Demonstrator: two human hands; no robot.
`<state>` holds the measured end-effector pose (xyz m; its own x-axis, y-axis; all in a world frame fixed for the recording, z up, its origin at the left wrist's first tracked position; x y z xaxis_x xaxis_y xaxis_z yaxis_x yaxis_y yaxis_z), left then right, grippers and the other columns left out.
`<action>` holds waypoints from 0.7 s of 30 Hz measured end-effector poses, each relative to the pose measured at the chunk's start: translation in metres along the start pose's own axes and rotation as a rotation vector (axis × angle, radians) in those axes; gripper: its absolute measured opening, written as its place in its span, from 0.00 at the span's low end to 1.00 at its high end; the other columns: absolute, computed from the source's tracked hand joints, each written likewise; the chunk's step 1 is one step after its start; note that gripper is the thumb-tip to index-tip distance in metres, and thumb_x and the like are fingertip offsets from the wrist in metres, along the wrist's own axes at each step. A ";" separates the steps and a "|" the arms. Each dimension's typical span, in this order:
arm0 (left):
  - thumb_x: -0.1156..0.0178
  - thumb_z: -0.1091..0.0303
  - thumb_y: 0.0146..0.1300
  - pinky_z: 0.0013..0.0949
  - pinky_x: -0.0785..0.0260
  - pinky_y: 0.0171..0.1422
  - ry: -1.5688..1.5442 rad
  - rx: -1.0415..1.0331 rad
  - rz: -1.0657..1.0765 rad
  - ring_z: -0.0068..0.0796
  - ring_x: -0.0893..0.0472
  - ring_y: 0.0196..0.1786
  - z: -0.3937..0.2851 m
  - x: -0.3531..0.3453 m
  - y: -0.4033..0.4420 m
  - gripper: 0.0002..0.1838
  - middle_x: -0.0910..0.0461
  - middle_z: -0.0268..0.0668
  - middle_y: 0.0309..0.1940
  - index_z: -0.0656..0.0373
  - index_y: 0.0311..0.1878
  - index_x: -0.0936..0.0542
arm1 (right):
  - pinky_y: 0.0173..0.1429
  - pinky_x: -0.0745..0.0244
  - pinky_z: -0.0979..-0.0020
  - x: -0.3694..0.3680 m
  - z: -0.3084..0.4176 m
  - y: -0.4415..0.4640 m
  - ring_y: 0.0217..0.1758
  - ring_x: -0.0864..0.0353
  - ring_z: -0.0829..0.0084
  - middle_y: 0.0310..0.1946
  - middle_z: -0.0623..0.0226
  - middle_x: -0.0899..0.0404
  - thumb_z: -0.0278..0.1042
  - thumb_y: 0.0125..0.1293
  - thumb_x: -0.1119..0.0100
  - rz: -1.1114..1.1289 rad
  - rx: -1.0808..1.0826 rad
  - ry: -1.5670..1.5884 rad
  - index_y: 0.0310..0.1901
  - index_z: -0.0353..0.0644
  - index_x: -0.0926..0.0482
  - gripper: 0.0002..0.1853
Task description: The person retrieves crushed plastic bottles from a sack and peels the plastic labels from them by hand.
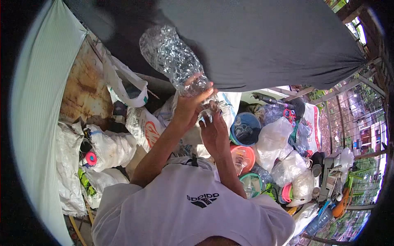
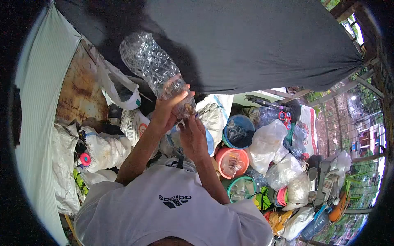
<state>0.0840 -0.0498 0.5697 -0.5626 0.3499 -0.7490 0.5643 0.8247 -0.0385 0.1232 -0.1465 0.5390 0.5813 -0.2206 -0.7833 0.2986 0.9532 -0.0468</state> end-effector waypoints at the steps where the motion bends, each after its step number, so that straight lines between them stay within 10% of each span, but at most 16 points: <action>1: 0.39 0.79 0.65 0.41 0.19 0.57 -0.005 0.004 -0.008 0.41 0.19 0.59 0.000 0.001 0.001 0.35 0.26 0.46 0.58 0.54 0.74 0.40 | 0.69 0.43 0.63 0.003 -0.002 0.001 0.65 0.36 0.73 0.64 0.81 0.30 0.47 0.76 0.46 -0.021 -0.015 0.011 0.67 0.55 0.30 0.21; 21: 0.41 0.79 0.67 0.39 0.19 0.54 0.034 -0.019 -0.001 0.39 0.17 0.54 -0.003 0.010 0.007 0.34 0.23 0.43 0.53 0.52 0.74 0.41 | 0.68 0.41 0.60 -0.002 -0.007 0.003 0.68 0.35 0.72 0.67 0.78 0.33 0.52 0.74 0.44 -0.036 -0.112 0.107 0.69 0.59 0.32 0.25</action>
<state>0.0806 -0.0394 0.5644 -0.5833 0.3638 -0.7262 0.5522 0.8333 -0.0261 0.1177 -0.1423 0.5361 0.4863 -0.2373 -0.8410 0.2276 0.9636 -0.1402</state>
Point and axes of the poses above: each hand's wrist, its own y-axis towards the middle knuckle, its own x-axis out of the back of the hand, z = x × y, the point moved 10 cm from there along y, towards the middle knuckle
